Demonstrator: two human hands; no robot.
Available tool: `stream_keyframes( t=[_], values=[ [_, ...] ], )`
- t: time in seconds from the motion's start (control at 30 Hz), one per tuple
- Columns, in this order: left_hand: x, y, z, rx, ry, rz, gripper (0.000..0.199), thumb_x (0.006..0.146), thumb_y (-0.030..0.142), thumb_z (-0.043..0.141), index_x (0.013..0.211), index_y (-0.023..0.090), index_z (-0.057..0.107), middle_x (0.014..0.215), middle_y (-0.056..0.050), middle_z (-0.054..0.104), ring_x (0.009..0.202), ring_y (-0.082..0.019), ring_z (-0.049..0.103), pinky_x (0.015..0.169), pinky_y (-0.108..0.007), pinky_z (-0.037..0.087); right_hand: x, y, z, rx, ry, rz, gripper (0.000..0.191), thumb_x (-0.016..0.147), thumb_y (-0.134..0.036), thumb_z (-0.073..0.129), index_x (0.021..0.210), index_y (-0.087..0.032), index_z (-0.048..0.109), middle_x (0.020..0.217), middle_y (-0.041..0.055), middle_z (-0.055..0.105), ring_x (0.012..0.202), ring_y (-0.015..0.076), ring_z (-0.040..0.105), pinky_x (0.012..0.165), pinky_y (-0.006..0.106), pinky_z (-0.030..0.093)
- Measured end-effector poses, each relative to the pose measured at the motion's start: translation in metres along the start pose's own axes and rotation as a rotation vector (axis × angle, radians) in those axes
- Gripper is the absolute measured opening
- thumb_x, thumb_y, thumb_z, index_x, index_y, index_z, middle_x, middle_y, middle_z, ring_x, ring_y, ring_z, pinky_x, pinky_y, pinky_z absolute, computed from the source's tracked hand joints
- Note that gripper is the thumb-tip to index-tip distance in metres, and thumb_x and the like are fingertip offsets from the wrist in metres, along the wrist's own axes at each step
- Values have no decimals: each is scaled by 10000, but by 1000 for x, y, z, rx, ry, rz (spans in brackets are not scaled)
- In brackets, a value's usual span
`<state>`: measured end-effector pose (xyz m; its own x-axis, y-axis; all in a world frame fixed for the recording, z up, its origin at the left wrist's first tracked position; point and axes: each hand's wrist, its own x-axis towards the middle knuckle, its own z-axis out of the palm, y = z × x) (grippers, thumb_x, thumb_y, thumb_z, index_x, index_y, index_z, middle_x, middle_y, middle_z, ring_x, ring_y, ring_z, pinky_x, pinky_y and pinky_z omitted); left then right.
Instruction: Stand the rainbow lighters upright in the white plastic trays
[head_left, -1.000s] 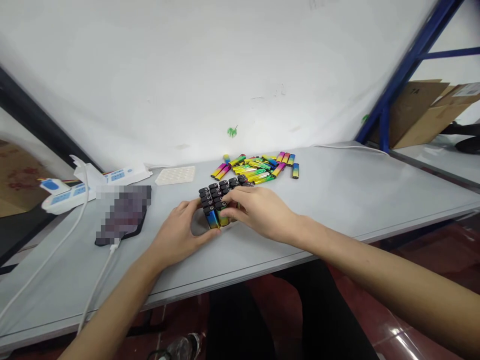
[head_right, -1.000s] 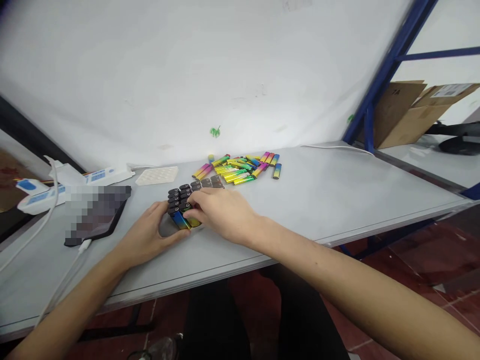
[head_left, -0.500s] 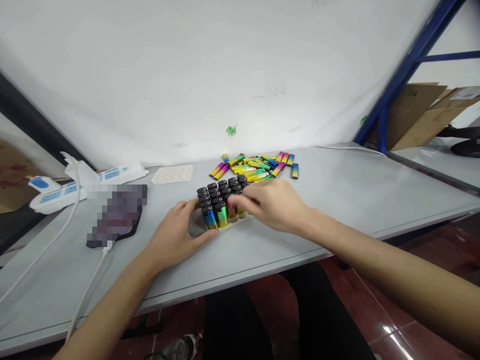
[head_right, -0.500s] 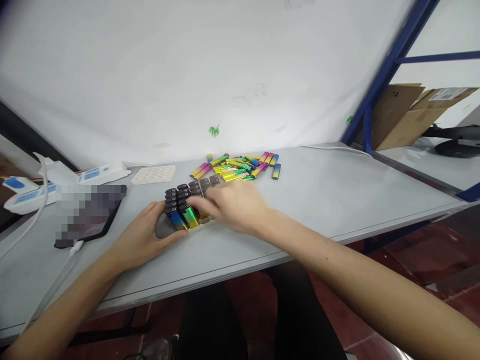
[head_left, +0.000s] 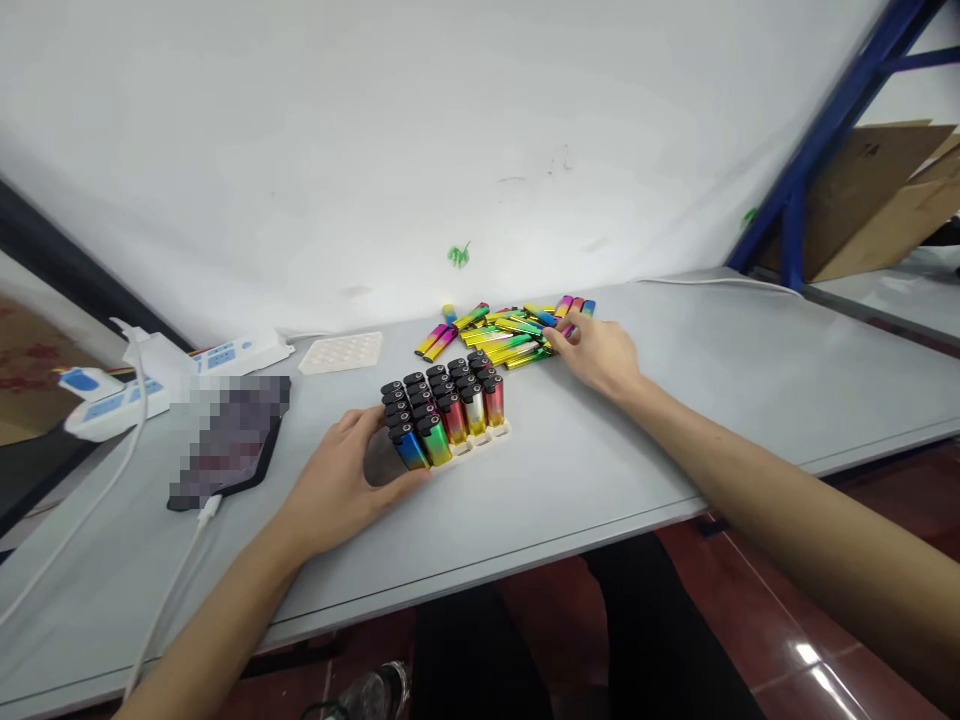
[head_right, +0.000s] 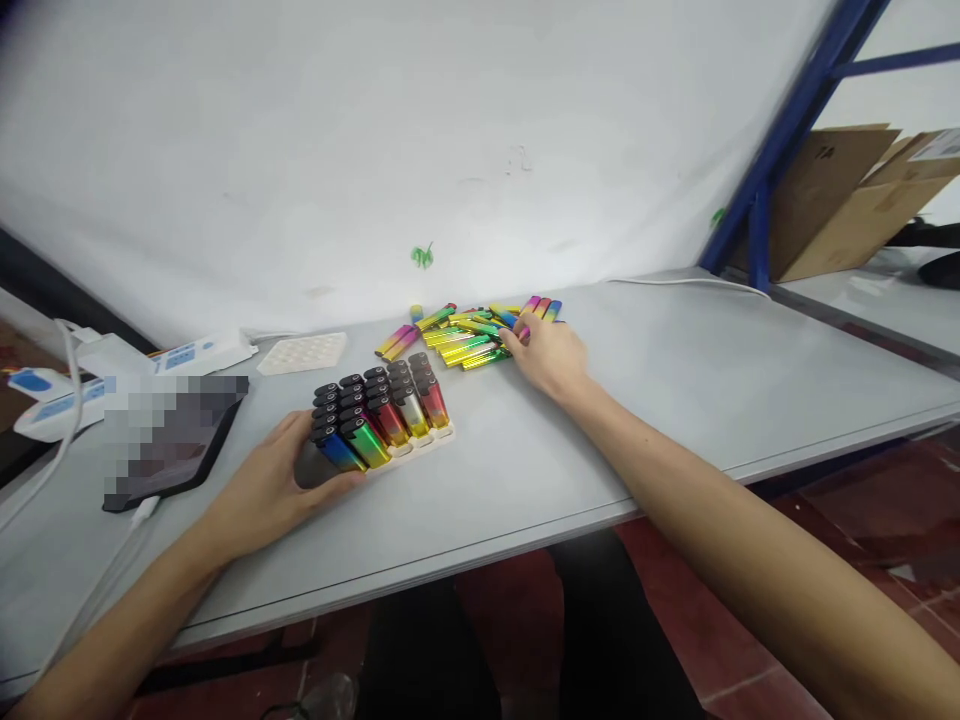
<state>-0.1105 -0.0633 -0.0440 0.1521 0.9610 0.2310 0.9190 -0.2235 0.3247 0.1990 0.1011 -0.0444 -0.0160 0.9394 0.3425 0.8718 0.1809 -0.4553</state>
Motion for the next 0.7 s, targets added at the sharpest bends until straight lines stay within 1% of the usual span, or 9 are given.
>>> stream_keyframes(
  t=[0.13,0.2,0.23,0.3,0.37,0.47,0.53,0.6,0.7],
  values=[
    [0,0,-1,19,4,-14,568,800,606,640,1194,214,524,1104,-78,610,1032,-299,589,876,-424,495,4,2,3,74,20,55,260,853,-494,582,889,-238,613,832,67,714,853,311,656,693,396,463],
    [0,0,-1,20,-3,-26,548,811,599,630,1184,215,516,1124,-77,601,1045,-292,584,890,-428,493,5,4,3,130,29,77,213,840,-409,602,948,-226,604,834,63,711,851,302,661,704,389,469],
    [0,0,-1,20,-8,-30,546,817,598,626,1188,216,508,1138,-77,595,1057,-290,579,904,-432,489,5,5,2,158,35,82,230,830,-361,610,1008,-215,596,838,62,709,853,297,663,713,384,471],
    [0,-1,-1,21,-15,-36,559,816,606,625,1200,221,495,1156,-76,588,1073,-291,573,921,-439,484,4,7,1,203,48,70,348,816,-290,611,1143,-184,560,863,66,708,873,291,662,742,381,473],
    [-1,-2,-1,26,-16,-47,575,805,622,631,1197,225,492,1148,-74,590,1064,-294,576,914,-442,487,3,8,0,235,74,37,408,823,-268,590,1212,-154,538,924,86,704,901,286,654,781,386,472],
    [-1,-5,0,36,-14,-57,571,809,626,622,1189,223,483,1132,-74,594,1040,-295,585,896,-442,494,2,7,-4,296,121,-33,311,834,-268,546,1119,-151,587,978,105,683,887,264,636,804,386,467],
    [-1,-5,1,47,-17,-56,569,811,626,619,1184,220,481,1140,-78,595,1046,-297,587,900,-445,495,-1,5,-6,391,112,-74,202,832,-275,527,992,-174,596,931,87,677,822,237,627,780,375,470],
    [-1,-5,1,54,-27,-47,603,794,629,638,1201,215,476,1169,-85,592,1080,-304,582,928,-451,491,-4,2,-7,546,51,-78,117,842,-285,497,905,-202,550,869,52,675,741,206,618,741,361,476],
    [0,-4,0,61,-25,-50,676,758,638,676,1243,216,465,1223,-89,583,1136,-311,574,981,-454,476,-11,-2,-8,784,-86,-39,59,861,-268,436,905,-235,457,772,1,674,661,186,611,674,343,487]
  ],
)
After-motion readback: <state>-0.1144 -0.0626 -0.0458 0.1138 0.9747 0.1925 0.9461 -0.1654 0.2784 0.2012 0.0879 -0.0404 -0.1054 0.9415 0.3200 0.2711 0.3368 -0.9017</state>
